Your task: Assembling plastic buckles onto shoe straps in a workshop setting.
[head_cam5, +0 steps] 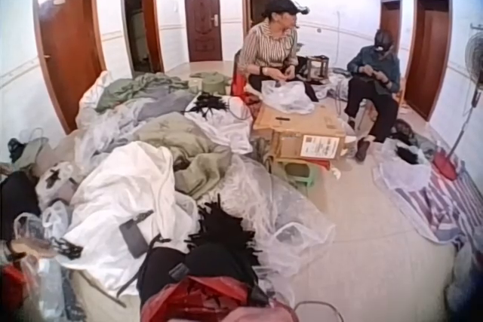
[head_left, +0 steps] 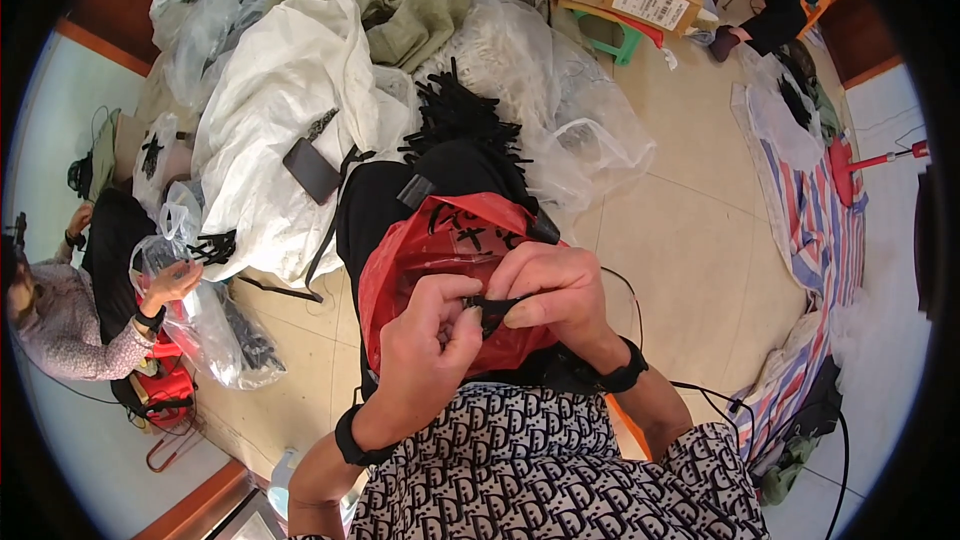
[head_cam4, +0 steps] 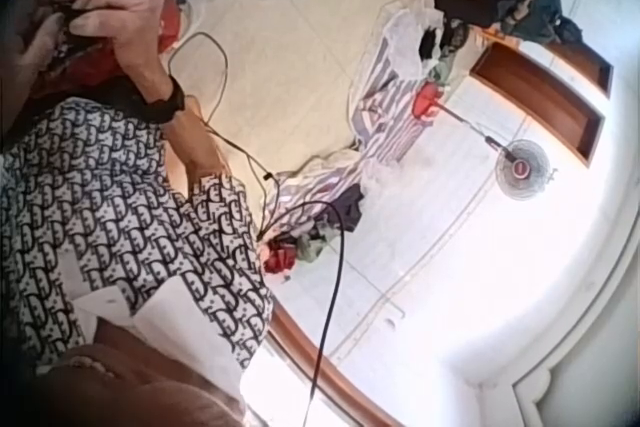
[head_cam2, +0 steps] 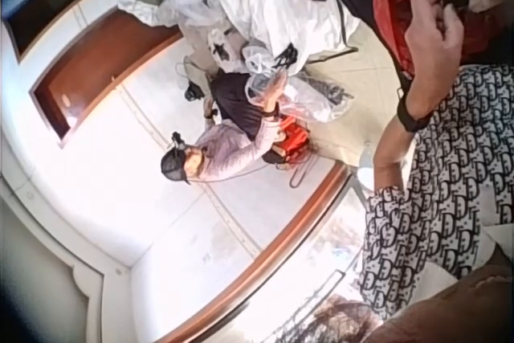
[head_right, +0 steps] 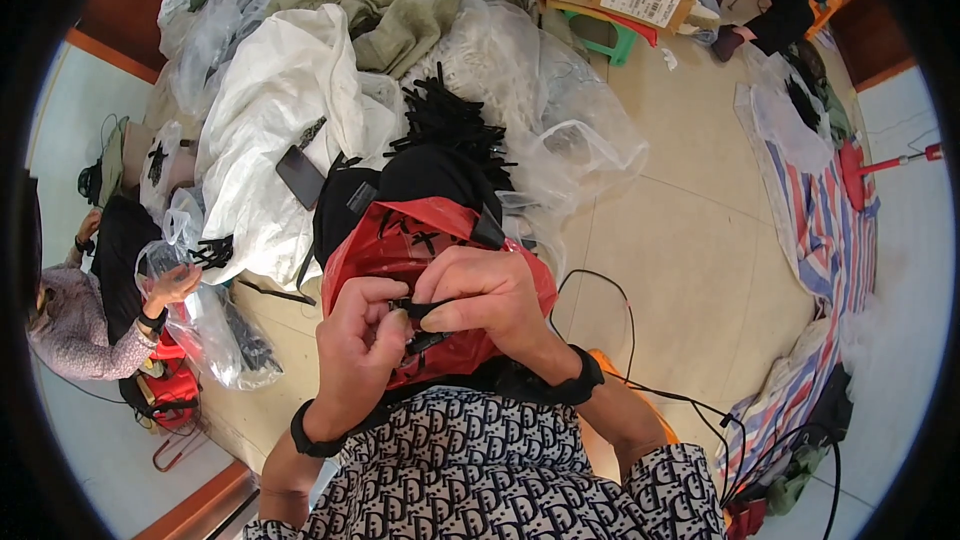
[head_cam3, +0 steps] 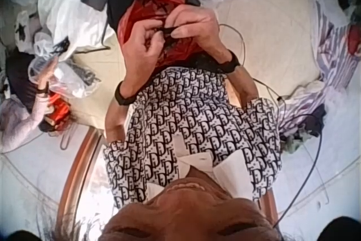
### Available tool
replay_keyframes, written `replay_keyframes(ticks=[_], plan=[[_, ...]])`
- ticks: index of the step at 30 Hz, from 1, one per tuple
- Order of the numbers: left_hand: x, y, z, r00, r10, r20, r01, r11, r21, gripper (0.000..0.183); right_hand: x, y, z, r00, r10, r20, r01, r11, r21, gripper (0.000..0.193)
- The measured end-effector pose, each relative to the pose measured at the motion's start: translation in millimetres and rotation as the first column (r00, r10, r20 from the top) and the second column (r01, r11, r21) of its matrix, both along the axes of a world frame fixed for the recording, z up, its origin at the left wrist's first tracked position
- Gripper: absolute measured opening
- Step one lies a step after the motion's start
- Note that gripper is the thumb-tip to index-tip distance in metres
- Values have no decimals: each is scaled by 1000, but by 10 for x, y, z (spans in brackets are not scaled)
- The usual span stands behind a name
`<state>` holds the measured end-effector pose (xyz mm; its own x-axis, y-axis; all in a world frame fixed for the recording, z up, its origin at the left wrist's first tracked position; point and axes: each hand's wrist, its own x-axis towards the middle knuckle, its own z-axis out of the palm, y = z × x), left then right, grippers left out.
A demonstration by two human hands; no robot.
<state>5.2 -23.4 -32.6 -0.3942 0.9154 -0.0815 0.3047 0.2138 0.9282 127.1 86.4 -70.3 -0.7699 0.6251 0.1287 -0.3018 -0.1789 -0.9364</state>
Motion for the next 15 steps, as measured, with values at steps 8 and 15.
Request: replay_keyframes(ticks=[8,15], plan=[[-4,-5,25,995,-7,102,13,998,-62,21,10,8,34,1000,-2,16,1,999,36,9],[-27,-15,9,998,-64,10,64,998,0,24,12,2,14,1000,10,22,-10,1000,11,9]])
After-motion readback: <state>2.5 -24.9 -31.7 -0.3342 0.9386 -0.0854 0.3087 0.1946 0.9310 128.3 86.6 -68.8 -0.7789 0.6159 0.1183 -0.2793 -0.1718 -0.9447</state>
